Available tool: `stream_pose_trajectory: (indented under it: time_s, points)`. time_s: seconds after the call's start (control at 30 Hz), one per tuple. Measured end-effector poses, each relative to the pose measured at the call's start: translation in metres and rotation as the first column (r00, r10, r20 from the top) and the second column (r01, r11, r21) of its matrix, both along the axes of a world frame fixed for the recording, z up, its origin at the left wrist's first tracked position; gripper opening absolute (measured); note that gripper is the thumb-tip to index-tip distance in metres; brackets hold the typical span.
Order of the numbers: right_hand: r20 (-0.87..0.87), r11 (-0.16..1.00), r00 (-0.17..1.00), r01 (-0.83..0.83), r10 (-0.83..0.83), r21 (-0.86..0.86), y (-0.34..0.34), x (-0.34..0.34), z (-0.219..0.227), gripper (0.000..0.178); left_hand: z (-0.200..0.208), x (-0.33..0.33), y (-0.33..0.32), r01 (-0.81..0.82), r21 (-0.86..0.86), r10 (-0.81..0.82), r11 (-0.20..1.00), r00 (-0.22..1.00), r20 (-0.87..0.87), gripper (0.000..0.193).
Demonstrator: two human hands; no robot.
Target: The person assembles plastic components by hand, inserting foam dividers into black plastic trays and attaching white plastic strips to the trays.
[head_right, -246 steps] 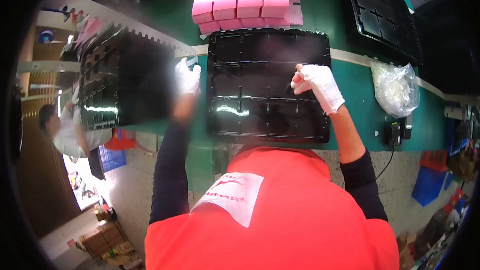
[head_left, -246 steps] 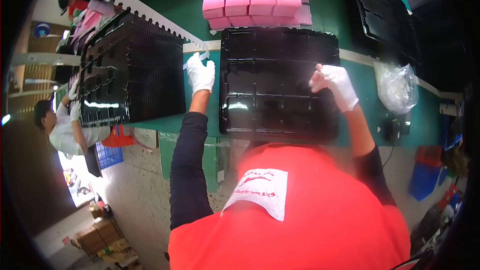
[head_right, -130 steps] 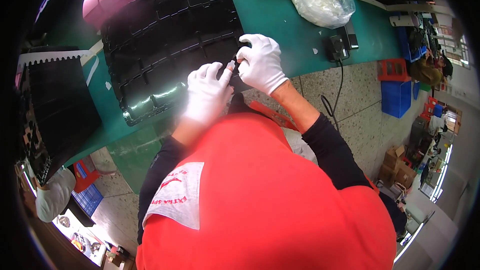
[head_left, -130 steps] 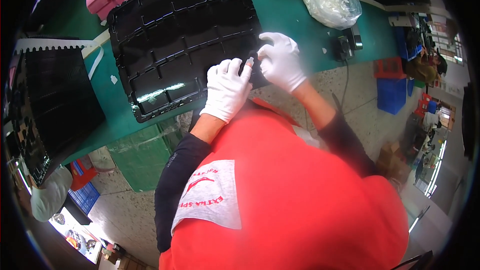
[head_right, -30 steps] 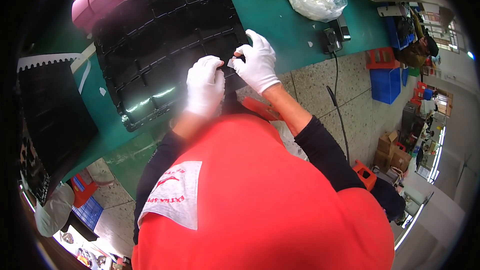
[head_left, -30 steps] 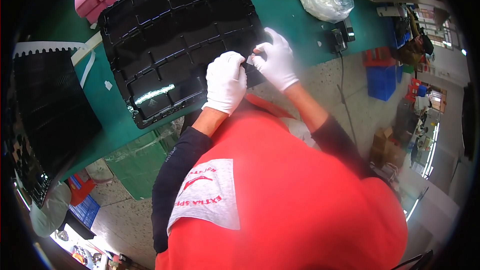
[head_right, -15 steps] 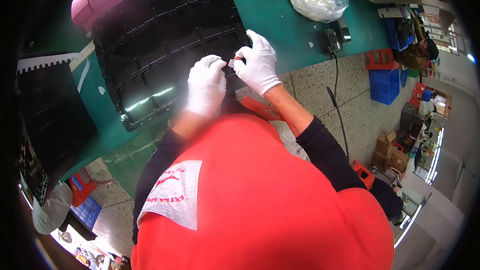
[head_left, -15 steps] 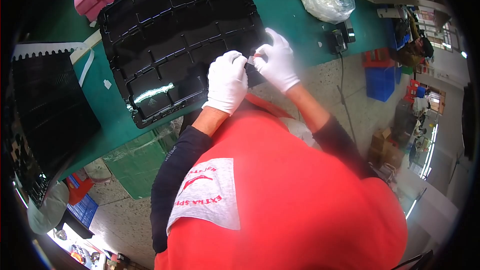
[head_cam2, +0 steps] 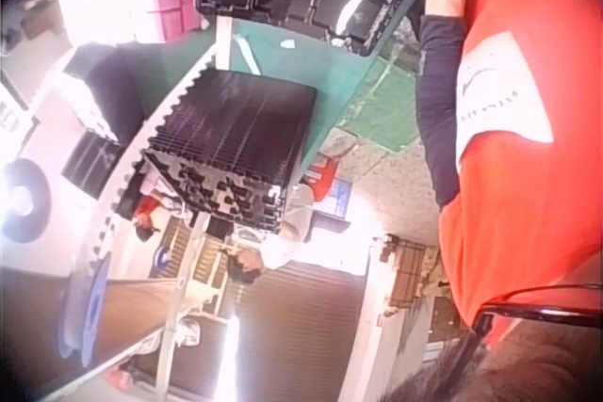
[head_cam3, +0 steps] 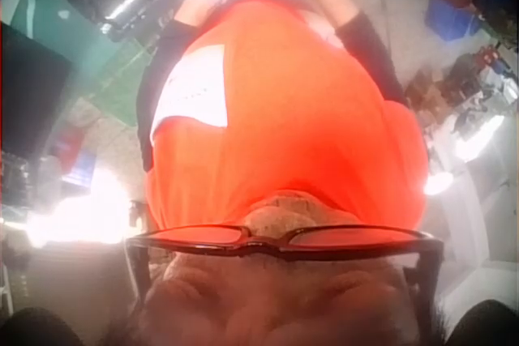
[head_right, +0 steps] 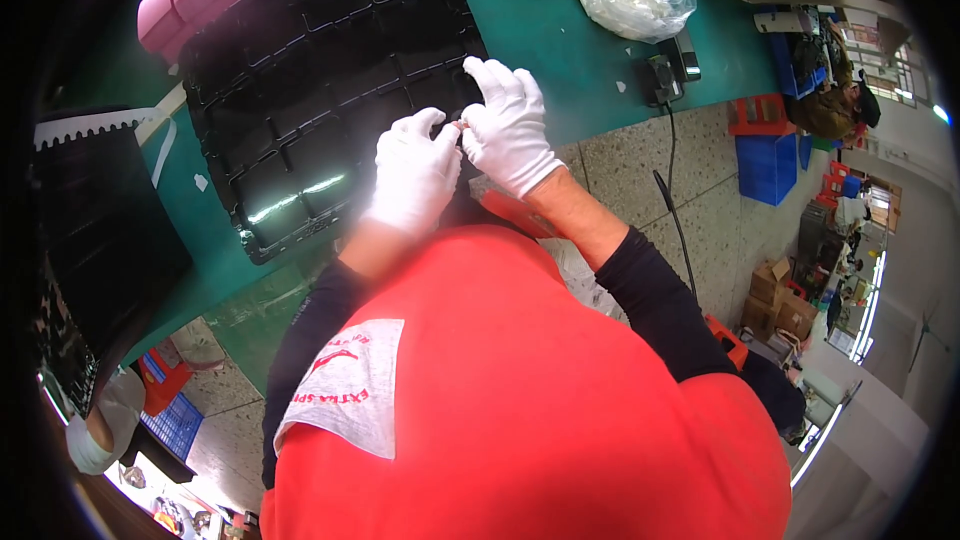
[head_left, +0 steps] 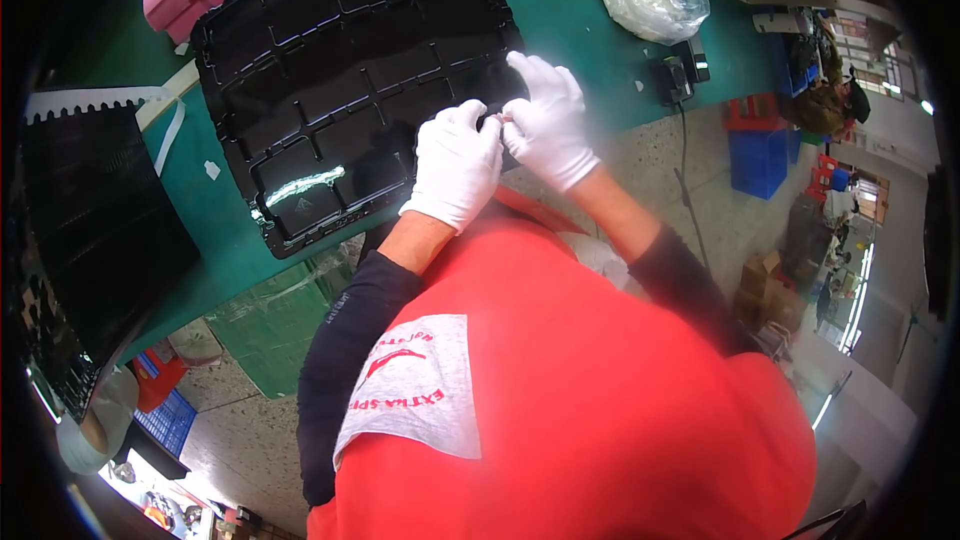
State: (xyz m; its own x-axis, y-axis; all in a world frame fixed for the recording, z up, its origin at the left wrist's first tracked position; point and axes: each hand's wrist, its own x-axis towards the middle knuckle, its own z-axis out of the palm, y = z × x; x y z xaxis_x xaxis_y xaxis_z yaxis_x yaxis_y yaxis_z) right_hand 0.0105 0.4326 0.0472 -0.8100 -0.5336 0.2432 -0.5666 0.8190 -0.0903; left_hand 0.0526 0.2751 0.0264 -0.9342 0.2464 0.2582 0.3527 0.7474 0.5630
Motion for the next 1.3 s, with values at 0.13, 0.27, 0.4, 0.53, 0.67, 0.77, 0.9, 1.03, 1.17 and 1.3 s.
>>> stream_pose_trajectory:
  time_s: [0.13,0.27,0.4,0.53,0.67,0.77,0.9,1.03,1.17,1.3]
  points:
    - [0.06,0.999,0.998,-0.032,0.033,-0.02,0.004,-0.003,0.001,0.011,-0.001,0.001,-0.004,0.016,-0.039,-0.015,0.999,1.0,0.021,0.026]
    - [0.125,0.995,0.992,0.016,-0.004,-0.093,0.005,-0.001,-0.002,0.008,-0.001,0.003,-0.005,0.022,-0.025,-0.021,0.999,1.0,0.014,0.027]
    - [0.174,0.98,0.983,0.095,-0.063,-0.177,0.006,-0.001,-0.01,0.006,0.0,0.004,-0.006,0.023,-0.013,-0.023,1.0,1.0,0.002,0.028]
    - [0.169,0.986,0.982,0.104,-0.08,-0.133,0.001,0.0,-0.001,0.006,0.0,0.006,-0.009,0.023,0.016,-0.023,1.0,1.0,0.02,0.026]
    - [0.171,0.991,0.985,0.032,-0.009,-0.128,0.001,0.005,-0.003,0.007,-0.004,0.005,-0.011,-0.009,0.107,0.004,0.994,0.999,0.045,0.025]
    - [0.214,0.983,0.977,0.055,-0.017,-0.175,0.004,0.006,-0.002,0.007,-0.002,0.001,-0.013,0.004,0.111,-0.011,0.994,0.998,0.066,0.025]
    - [0.279,0.913,0.955,0.196,-0.096,-0.357,0.024,0.002,0.004,0.008,0.002,-0.004,-0.011,0.012,0.122,-0.002,0.992,0.997,-0.078,0.022]
    - [0.263,0.799,0.925,0.371,-0.274,-0.473,0.061,-0.03,0.019,0.01,0.004,-0.007,-0.009,0.078,0.086,-0.071,0.993,0.994,-0.078,0.026]
    - [0.151,0.648,0.847,0.494,-0.51,-0.58,0.123,-0.094,0.007,0.013,-0.003,-0.003,-0.008,0.067,0.076,-0.068,0.995,0.998,0.005,0.029]
    - [0.192,0.562,0.731,0.641,-0.655,-0.523,0.168,-0.13,0.057,0.021,0.01,0.003,0.0,0.047,0.032,-0.046,0.998,0.998,-0.033,0.028]
